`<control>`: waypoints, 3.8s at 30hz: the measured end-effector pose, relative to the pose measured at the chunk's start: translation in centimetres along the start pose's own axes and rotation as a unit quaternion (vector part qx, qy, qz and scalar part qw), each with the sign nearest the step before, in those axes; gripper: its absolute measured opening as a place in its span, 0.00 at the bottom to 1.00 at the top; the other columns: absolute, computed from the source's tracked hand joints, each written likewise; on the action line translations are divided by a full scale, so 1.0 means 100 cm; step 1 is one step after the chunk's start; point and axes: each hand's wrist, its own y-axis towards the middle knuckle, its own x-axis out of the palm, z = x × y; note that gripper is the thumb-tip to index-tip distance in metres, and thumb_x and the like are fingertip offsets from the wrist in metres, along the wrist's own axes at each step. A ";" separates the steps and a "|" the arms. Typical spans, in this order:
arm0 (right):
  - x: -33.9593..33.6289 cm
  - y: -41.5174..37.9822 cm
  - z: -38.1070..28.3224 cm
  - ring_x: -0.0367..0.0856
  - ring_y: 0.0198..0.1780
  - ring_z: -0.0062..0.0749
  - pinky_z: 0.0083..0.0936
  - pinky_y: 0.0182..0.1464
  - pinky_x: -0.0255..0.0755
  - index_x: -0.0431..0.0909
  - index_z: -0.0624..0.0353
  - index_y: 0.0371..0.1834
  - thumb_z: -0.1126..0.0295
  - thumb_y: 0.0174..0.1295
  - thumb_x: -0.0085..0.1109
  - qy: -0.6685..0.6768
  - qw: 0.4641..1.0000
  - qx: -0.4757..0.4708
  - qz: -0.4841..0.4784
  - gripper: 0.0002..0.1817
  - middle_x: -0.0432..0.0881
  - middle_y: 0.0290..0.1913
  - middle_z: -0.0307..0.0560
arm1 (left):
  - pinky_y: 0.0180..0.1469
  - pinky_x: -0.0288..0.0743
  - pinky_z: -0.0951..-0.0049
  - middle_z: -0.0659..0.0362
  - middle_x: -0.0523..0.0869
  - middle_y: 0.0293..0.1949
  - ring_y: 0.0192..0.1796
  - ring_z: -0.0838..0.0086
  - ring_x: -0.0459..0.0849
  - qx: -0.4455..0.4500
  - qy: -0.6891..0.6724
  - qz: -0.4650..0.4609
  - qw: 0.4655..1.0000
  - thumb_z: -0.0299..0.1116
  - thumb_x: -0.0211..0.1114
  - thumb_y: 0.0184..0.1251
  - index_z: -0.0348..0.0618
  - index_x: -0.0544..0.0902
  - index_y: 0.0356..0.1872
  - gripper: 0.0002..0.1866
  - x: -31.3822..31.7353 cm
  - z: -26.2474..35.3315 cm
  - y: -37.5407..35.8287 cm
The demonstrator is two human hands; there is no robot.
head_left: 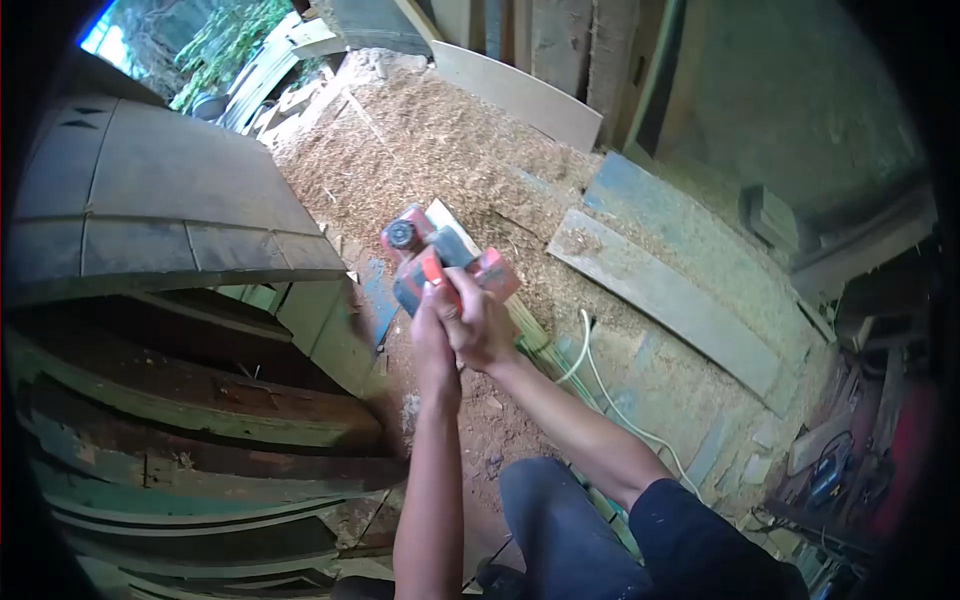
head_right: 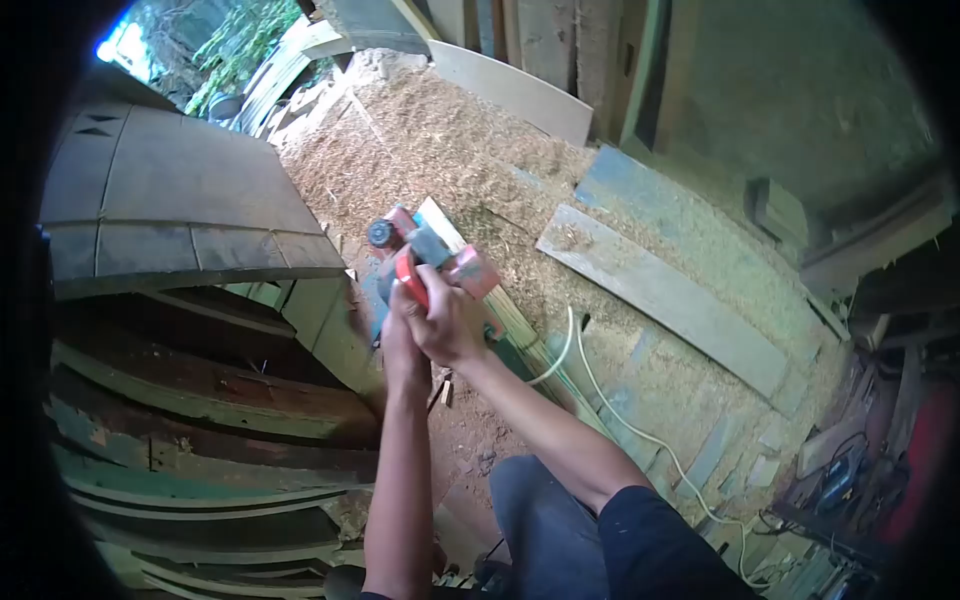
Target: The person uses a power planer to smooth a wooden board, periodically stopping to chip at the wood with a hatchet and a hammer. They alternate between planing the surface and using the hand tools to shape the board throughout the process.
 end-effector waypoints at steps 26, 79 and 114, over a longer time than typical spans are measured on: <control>-0.317 -0.491 0.142 0.79 0.47 0.59 0.46 0.47 0.75 0.74 0.61 0.52 0.67 0.66 0.52 -0.427 0.830 0.351 0.075 0.14 0.80 0.48 0.61 | 0.39 0.77 0.76 0.57 0.78 0.37 0.32 0.77 0.77 -0.107 0.025 -0.126 0.986 0.28 0.55 0.66 0.33 0.75 0.50 0.14 -0.055 0.045 -0.004; -0.238 -0.544 0.042 0.75 0.59 0.50 0.40 0.64 0.67 0.71 0.60 0.58 0.61 0.64 0.60 -0.185 0.967 0.154 0.082 0.22 0.74 0.57 0.54 | 0.29 0.73 0.79 0.62 0.82 0.32 0.27 0.81 0.78 -0.006 0.034 -0.050 0.998 0.30 0.64 0.69 0.39 0.77 0.50 0.12 0.093 -0.253 -0.370; -0.366 -0.744 0.048 0.82 0.51 0.36 0.28 0.53 0.74 0.78 0.64 0.50 0.67 0.63 0.63 -0.245 0.826 0.448 0.241 0.16 0.81 0.44 0.52 | 0.55 0.76 0.73 0.59 0.82 0.44 0.48 0.76 0.82 -0.248 -0.042 -0.248 0.936 0.22 0.63 0.68 0.36 0.73 0.48 0.11 0.107 -0.320 -0.560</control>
